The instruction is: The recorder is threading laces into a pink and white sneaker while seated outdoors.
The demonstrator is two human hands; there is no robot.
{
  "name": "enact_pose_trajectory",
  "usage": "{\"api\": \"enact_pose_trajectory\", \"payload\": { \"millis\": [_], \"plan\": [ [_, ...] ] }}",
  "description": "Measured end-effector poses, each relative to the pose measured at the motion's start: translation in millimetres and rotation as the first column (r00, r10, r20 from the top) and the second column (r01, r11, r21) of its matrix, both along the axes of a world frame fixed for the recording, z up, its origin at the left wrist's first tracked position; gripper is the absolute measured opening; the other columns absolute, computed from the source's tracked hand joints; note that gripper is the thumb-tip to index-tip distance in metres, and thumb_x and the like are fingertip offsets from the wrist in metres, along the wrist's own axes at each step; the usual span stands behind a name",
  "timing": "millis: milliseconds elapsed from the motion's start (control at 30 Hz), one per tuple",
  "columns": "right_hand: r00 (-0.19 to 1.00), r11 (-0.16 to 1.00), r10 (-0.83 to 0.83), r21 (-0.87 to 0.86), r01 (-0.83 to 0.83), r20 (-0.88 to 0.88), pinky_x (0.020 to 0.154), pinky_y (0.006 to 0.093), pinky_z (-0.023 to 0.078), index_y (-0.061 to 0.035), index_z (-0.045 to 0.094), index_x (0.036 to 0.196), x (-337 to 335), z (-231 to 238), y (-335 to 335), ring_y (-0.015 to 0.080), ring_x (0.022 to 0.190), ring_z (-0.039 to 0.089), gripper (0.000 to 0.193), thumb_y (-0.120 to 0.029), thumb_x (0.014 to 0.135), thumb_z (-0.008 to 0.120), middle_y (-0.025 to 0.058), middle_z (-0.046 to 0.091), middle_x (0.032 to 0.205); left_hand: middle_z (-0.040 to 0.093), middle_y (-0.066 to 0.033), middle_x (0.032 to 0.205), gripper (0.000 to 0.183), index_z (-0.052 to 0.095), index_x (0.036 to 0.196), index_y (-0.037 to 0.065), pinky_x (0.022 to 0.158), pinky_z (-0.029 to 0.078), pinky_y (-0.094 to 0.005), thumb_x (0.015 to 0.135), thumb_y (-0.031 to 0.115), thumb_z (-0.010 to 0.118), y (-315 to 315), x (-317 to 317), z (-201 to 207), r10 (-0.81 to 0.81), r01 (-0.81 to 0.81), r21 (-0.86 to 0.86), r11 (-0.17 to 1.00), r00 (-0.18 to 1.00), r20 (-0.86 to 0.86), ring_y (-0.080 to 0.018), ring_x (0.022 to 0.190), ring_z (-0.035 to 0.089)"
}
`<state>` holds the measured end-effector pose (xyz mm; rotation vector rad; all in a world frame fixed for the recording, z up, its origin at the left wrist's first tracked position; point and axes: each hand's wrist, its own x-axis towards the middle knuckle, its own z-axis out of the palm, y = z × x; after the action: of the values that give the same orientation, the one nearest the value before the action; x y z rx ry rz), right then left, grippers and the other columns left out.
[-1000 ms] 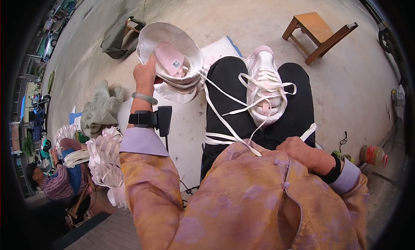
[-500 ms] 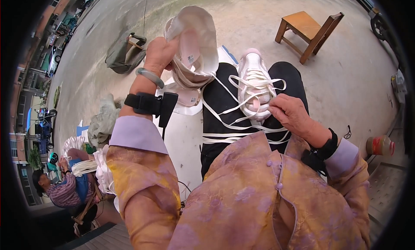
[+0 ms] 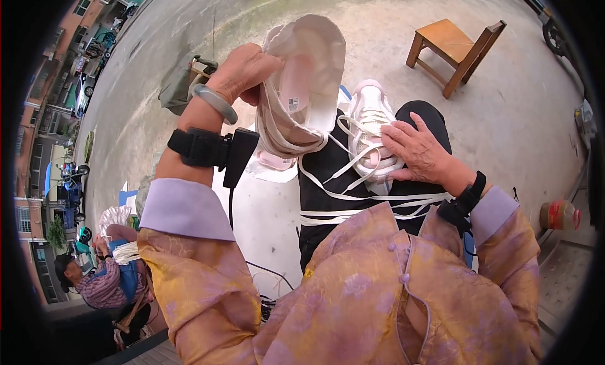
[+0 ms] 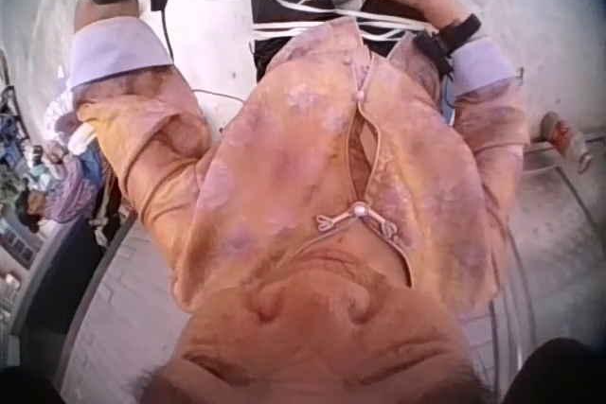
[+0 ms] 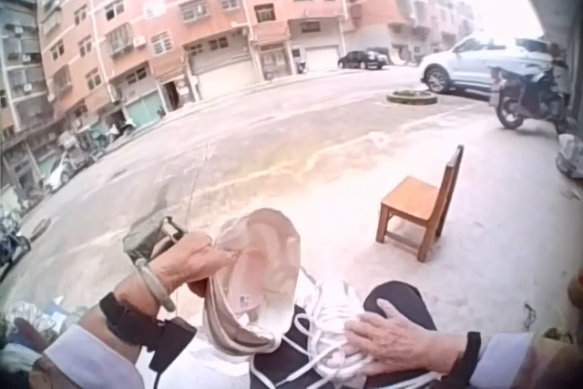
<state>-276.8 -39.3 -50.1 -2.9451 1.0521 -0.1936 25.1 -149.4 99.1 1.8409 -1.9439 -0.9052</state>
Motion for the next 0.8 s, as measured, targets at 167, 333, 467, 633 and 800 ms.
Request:
{"api": "enact_pose_trajectory", "payload": {
  "millis": [167, 333, 467, 633, 800],
  "plan": [
    [0.984, 0.984, -0.089, 0.164, 0.063, 0.156, 0.101, 0.0496, 0.027, -0.0064, 0.05, 0.115, -11.6, 0.0, -20.5, 0.0268, 0.116, 0.044, 0.066, -0.048, 0.067, 0.066, 0.0102, 0.049, 0.124, 0.057, -0.0129, 0.055, 0.072, 0.062, 0.071, -0.011, 0.04, 0.045, -0.0307, 0.07, 0.061, 0.06, -24.1, -9.9, -20.4, -0.008, -0.009, 0.091, 0.996, 0.982, 0.19, -0.0211, 0.042, 0.056],
    [0.967, 0.983, 0.024, 0.168, -0.069, 0.254, 0.098, 0.0433, 0.031, -0.0052, 0.05, 0.113, -13.8, -1.3, -33.8, 0.0297, 0.117, 0.043, 0.064, -0.046, 0.066, 0.065, 0.0115, 0.048, 0.125, 0.059, -0.0128, 0.076, 0.076, 0.065, 0.096, 0.003, 0.067, 0.047, -0.033, 0.066, 0.073, 0.058, -9.0, 10.9, -58.5, -0.257, 0.25, -0.062, 0.966, 0.946, -0.196, -0.0228, 0.075, 0.059],
    [0.973, 0.986, 0.009, 0.16, -0.048, 0.231, 0.1, 0.0458, 0.029, -0.0043, 0.052, 0.113, -12.5, 8.1, -28.8, 0.0318, 0.118, 0.042, 0.063, -0.042, 0.064, 0.065, 0.0136, 0.048, 0.123, 0.06, -0.0151, 0.103, 0.071, 0.056, 0.116, 0.003, 0.088, 0.043, -0.0338, 0.07, 0.056, 0.066, 10.9, -0.1, -61.0, -0.305, 0.301, -0.205, 0.931, 0.952, 0.011, -0.0242, 0.096, 0.057],
    [0.736, 0.88, -0.327, 0.476, 0.009, 0.592, 0.087, 0.0345, 0.042, -0.0029, 0.058, 0.108, 63.9, 41.3, -53.5, 0.0229, 0.101, 0.053, 0.047, -0.031, 0.072, 0.07, 0.0116, 0.057, 0.105, 0.061, -0.0163, 0.104, 0.067, 0.056, 0.114, 0.003, 0.085, 0.045, -0.0346, 0.072, 0.054, 0.067, 14.1, -1.9, -65.6, -0.284, 0.284, -0.171, 0.944, 0.959, 0.024, -0.0255, 0.098, 0.058],
    [0.418, 0.527, -0.596, 0.727, -0.441, 0.685, 0.071, 0.0241, 0.046, -0.0009, 0.06, 0.106, 111.4, 38.8, -70.5, 0.0096, 0.085, 0.055, 0.039, -0.027, 0.08, 0.07, 0.0059, 0.061, 0.094, 0.061, -0.0203, 0.1, 0.072, 0.059, 0.105, 0.003, 0.082, 0.046, -0.038, 0.069, 0.064, 0.063, 19.4, -1.6, -69.5, -0.285, 0.263, -0.19, 0.946, 0.953, -0.098, -0.033, 0.095, 0.059]
  ]
}}
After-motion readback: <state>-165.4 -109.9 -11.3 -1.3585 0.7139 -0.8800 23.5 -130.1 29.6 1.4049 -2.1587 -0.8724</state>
